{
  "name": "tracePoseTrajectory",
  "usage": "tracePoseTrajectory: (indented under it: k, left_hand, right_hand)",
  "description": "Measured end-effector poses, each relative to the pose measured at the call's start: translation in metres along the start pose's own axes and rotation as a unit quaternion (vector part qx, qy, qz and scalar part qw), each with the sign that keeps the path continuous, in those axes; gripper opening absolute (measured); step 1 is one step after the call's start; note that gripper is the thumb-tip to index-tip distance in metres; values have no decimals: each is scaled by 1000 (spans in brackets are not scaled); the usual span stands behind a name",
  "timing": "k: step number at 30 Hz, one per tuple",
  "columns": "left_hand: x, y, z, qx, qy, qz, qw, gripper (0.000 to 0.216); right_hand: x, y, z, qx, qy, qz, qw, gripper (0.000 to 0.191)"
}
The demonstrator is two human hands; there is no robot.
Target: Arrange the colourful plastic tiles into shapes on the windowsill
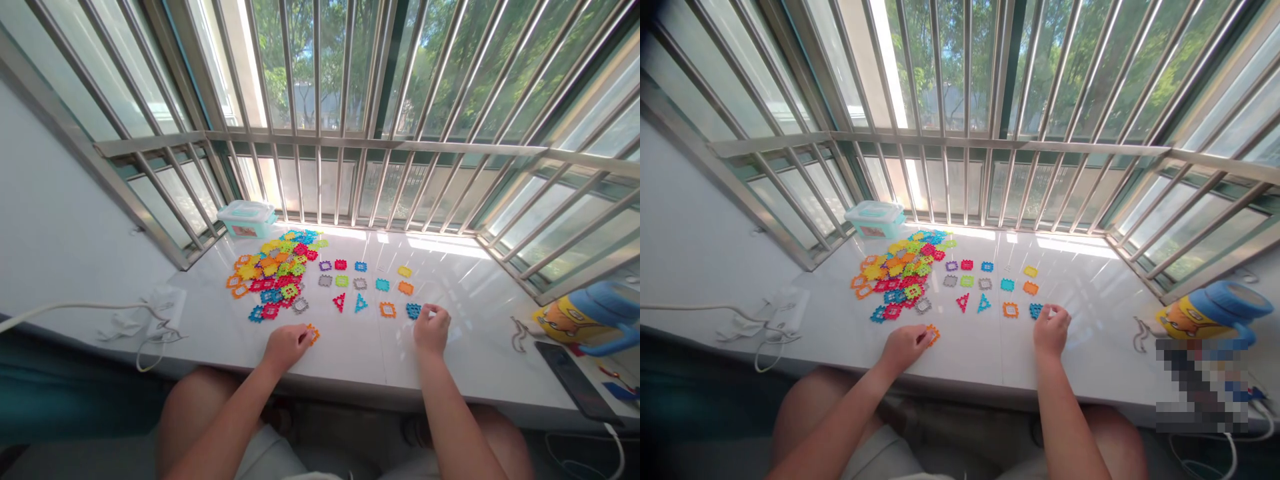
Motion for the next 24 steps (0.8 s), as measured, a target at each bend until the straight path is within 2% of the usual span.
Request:
tracePoseTrajectory:
  k: [13, 24]
  left_hand:
    - [-1, 0, 0, -9, 19, -1, 1000, 37]
    - [5, 0, 0, -13, 21, -53, 998, 39]
  right_hand:
    - [-1, 2, 2, 2, 12, -15, 1000, 37]
    - [-1, 1, 2, -1, -1, -27, 1000, 39]
Point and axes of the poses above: each hand's wrist, its own z-axis towards the middle knuckle, its own x-axis out of the back of the hand, y = z × x, the point moved 6 cm from there along z, towards the middle knuckle, and after that the axes turned 8 degrees about -z, right-handed, at the moved point
